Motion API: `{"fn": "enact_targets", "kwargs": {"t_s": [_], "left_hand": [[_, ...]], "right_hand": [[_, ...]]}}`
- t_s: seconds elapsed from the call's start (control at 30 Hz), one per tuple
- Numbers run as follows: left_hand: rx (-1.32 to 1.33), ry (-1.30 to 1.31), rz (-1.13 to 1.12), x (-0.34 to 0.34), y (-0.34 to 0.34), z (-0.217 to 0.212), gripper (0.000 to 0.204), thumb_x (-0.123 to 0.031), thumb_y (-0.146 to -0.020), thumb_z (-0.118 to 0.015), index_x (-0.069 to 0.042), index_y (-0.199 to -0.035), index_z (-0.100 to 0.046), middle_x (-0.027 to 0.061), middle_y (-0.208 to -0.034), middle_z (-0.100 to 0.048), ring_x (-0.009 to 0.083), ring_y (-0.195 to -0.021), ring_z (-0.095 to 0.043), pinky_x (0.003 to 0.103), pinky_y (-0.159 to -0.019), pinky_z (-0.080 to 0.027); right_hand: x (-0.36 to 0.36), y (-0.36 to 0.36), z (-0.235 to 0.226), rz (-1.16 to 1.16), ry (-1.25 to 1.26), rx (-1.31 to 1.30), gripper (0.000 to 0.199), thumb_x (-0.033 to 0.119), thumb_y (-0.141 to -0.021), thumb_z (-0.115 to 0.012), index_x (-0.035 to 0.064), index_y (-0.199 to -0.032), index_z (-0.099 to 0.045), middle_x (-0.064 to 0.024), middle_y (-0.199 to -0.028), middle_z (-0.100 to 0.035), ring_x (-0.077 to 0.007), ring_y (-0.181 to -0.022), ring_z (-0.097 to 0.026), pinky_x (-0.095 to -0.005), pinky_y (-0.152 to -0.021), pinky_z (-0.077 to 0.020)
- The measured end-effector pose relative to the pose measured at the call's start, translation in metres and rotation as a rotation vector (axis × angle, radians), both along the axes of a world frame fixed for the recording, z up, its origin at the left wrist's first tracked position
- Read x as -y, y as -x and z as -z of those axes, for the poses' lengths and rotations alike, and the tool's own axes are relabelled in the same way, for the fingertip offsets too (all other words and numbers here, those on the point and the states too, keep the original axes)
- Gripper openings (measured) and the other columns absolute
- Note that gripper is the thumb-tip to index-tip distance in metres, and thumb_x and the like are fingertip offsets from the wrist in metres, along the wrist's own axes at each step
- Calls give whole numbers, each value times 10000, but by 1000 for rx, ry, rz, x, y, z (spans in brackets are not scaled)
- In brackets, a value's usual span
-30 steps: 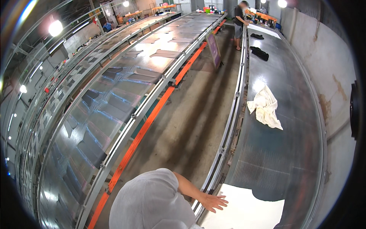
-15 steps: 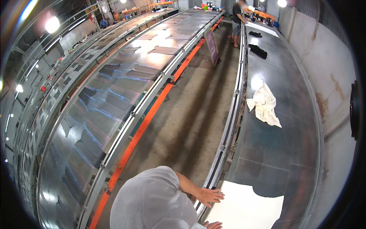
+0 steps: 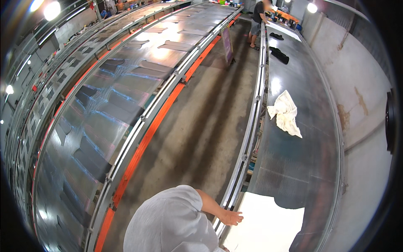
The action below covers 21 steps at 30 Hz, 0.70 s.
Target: The person folds a white t-shirt and a black t-shirt on a metal conveyor table. They smooth each garment, fold sleeves and sides, then fold the body in half before placing it aside.
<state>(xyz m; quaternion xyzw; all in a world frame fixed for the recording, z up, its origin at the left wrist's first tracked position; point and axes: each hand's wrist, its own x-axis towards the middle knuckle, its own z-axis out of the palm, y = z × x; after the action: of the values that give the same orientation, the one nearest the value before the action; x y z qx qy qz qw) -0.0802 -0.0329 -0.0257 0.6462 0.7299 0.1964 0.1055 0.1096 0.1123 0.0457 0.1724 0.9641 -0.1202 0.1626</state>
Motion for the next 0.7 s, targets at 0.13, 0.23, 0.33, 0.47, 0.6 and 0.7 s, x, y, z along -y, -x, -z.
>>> {"fn": "enact_targets", "kwargs": {"t_s": [0.13, 0.23, 0.33, 0.47, 0.6, 0.7], "left_hand": [[-65, -109, 69, -39, -60, 26, 114, -239, -793, -609, -126, -801, -613, 108, -984, -535, 305, -1088, -477, 495, -882, -393], [-193, -220, 86, -67, -85, 31, 121, -244, -741, -611, -152, -802, -561, 110, -978, -523, 301, -1062, -484, 493, -866, -388], [-249, -156, 25, -68, -98, 37, 170, -244, -696, -615, -170, -829, -540, 100, -984, -518, 294, -1032, -485, 480, -838, -382], [-327, -55, 136, -66, -93, 33, 89, -245, -711, -627, -184, -770, -602, 37, -928, -572, 269, -980, -539, 466, -836, -411], [-245, 144, 188, -65, -93, 30, 78, -200, -727, -664, -163, -788, -694, 57, -934, -643, 272, -993, -595, 464, -919, -447], [-279, 100, 168, -70, -82, 19, 110, -163, -728, -695, -125, -829, -715, 89, -958, -657, 294, -1009, -608, 470, -968, -455]], "right_hand": [[15, -1, -48, 95, 177, 296, 669, 484, -989, -421, -48, -1393, -467, -344, -1475, -393, -500, -1345, -396, -614, -1076, -338], [9, -22, -54, 249, 251, 425, 669, 482, -986, -416, -59, -1375, -480, -365, -1460, -400, -512, -1335, -397, -617, -1070, -343], [-15, -50, 21, 185, 230, 491, 663, 497, -1008, -436, 49, -1497, -420, -221, -1554, -378, -424, -1379, -424, -584, -1109, -325], [-12, -77, 24, 136, 152, 271, 470, 319, -925, -548, 28, -1294, -553, -229, -1318, -533, -413, -1179, -547, -537, -970, -431], [-2, -48, -8, 266, 252, 582, 639, 486, -987, -470, 70, -1471, -456, -236, -1522, -411, -413, -1380, -418, -613, -1073, -359], [-24, -81, 35, -35, 106, -456, 146, 107, -710, -681, 37, -834, -646, -165, -820, -644, -383, -698, -617, -491, -640, -511]]}}
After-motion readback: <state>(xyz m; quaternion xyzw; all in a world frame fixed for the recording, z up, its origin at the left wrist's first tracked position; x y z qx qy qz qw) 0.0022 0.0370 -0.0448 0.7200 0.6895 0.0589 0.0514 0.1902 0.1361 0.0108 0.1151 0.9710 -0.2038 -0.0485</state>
